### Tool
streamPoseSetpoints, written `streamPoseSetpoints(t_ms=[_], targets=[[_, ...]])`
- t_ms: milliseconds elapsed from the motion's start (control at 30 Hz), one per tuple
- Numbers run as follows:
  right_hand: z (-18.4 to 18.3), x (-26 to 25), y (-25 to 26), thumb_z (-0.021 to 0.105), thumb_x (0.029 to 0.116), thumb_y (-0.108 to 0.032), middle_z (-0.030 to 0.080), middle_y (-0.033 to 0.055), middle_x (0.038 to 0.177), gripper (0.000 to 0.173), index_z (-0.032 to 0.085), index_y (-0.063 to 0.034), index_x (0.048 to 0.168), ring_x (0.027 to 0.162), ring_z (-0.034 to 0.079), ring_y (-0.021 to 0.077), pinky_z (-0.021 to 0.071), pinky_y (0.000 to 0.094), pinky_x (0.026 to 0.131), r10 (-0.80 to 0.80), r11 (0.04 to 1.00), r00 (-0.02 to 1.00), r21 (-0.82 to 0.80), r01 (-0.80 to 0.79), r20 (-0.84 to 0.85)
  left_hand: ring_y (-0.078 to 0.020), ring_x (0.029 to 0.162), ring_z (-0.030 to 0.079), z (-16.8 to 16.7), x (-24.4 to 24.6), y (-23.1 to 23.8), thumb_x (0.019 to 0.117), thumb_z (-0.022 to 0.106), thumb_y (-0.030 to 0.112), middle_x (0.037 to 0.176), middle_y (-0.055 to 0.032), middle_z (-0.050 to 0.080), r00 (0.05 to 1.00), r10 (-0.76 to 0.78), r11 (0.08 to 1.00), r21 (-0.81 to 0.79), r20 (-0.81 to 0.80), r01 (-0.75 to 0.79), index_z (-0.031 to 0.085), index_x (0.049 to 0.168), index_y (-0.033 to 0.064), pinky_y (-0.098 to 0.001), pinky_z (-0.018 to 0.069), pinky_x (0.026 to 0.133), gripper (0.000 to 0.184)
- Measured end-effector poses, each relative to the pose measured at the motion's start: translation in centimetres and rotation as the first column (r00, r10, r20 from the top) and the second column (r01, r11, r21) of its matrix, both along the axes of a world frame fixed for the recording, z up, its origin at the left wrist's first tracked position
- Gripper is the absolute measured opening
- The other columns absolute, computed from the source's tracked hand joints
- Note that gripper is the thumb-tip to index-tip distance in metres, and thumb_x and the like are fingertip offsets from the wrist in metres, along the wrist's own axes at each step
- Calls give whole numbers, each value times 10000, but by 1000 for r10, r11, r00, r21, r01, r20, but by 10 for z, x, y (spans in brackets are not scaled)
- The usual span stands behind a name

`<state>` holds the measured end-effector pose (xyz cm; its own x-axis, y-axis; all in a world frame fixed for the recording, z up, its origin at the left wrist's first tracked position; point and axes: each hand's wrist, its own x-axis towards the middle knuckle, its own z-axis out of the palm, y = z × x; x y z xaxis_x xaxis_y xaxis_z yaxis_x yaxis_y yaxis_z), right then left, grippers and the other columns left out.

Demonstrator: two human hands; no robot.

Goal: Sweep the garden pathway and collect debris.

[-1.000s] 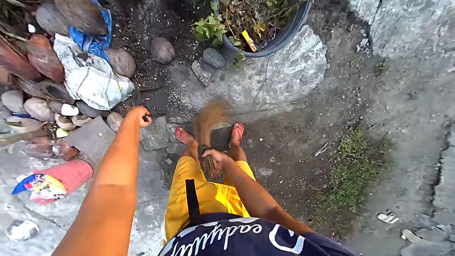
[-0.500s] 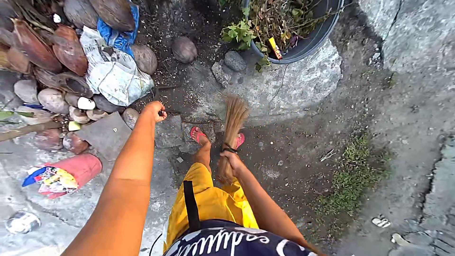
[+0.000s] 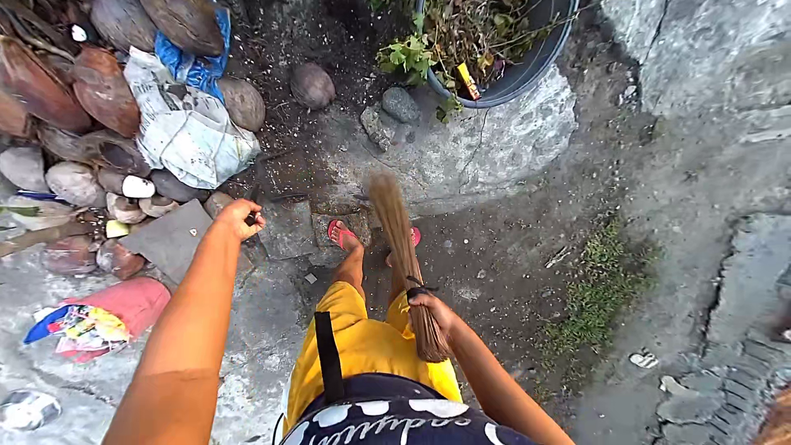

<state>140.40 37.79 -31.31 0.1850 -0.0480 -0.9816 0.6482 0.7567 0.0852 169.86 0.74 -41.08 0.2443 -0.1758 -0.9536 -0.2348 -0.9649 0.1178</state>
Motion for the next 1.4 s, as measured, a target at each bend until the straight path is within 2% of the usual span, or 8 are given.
streamPoseSetpoints(t_ms=[133, 233, 333, 567, 700, 900, 1167, 1400], targets=[[-45, 61, -69, 432, 1042, -183, 615, 70, 737, 160, 529, -61, 1076, 615, 633, 159, 574, 330, 577, -254, 967, 965, -16, 254, -70, -123, 607, 474, -12, -42, 35, 956, 524, 21, 873, -48, 450, 996, 78, 996, -42, 52, -76, 404, 1371, 146, -267, 458, 535, 450], [-104, 90, -87, 397, 1008, -269, 615, 55, 731, 247, 540, -69, 1023, 606, 625, 148, 570, 303, 573, -135, 962, 924, -177, 209, 358, -159, 695, 523, -25, -78, 45, 941, 530, 1, 1010, -98, 482, 994, 90, 995, -37, 55, -88, 248, 1541, 180, -294, 479, 571, 686], [-81, 67, -79, 439, 970, -335, 622, 22, 738, 302, 563, -103, 1120, 584, 604, 107, 530, 257, 537, 33, 949, 879, -290, 121, 477, -162, 692, 536, -27, -94, 39, 941, 536, 21, 1028, -111, 502, 993, 101, 995, -27, 60, -100, 247, 1538, 178, -288, 488, 566, 682], [26, -17, -6, 433, 965, -288, 668, 57, 751, 217, 554, -107, 975, 610, 662, 154, 593, 312, 587, -146, 983, 978, -89, 160, 146, -150, 664, 527, -30, -74, 25, 943, 526, 34, 957, -85, 492, 997, 62, 998, 4, 56, -62, 374, 1420, 146, -278, 486, 565, 513], [-47, 16, -50, 425, 1026, -187, 601, 102, 759, 204, 499, -58, 1166, 613, 627, 199, 583, 367, 590, -371, 928, 912, -23, 373, -174, -143, 647, 520, -29, -71, 25, 952, 532, 44, 933, -81, 489, 997, 52, 999, 1, 57, -52, 429, 1355, 125, -272, 490, 563, 423], [-100, 50, -72, 404, 998, -336, 628, 11, 722, 282, 585, -122, 966, 612, 620, 111, 559, 285, 582, 161, 958, 907, -284, -48, 389, -150, 656, 514, -22, -73, 36, 933, 555, 34, 932, -82, 499, 997, -47, 999, 1, 60, 47, 404, 1411, 120, -289, 481, 558, 509], [-18, 2, -76, 700, 815, -168, 653, 164, 865, 660, 383, -74, 1386, 667, 683, 281, 613, 450, 634, 266, 947, 964, -185, -262, 0, -154, 627, 520, -24, -67, 9, 953, 543, 26, 917, -96, 489, 996, 86, 996, 5, 10, -86, 367, 1415, 113, -275, 488, 544, 502], [-83, 12, -148, 413, 1021, -289, 622, 19, 716, 242, 558, -116, 933, 613, 619, 123, 554, 292, 582, 480, 867, 842, -282, -411, 248, -148, 646, 525, -11, -46, 3, 969, 562, 24, 917, -91, 495, 988, 149, 988, -25, -31, -150, 412, 1377, 94, -266, 492, 571, 440]])
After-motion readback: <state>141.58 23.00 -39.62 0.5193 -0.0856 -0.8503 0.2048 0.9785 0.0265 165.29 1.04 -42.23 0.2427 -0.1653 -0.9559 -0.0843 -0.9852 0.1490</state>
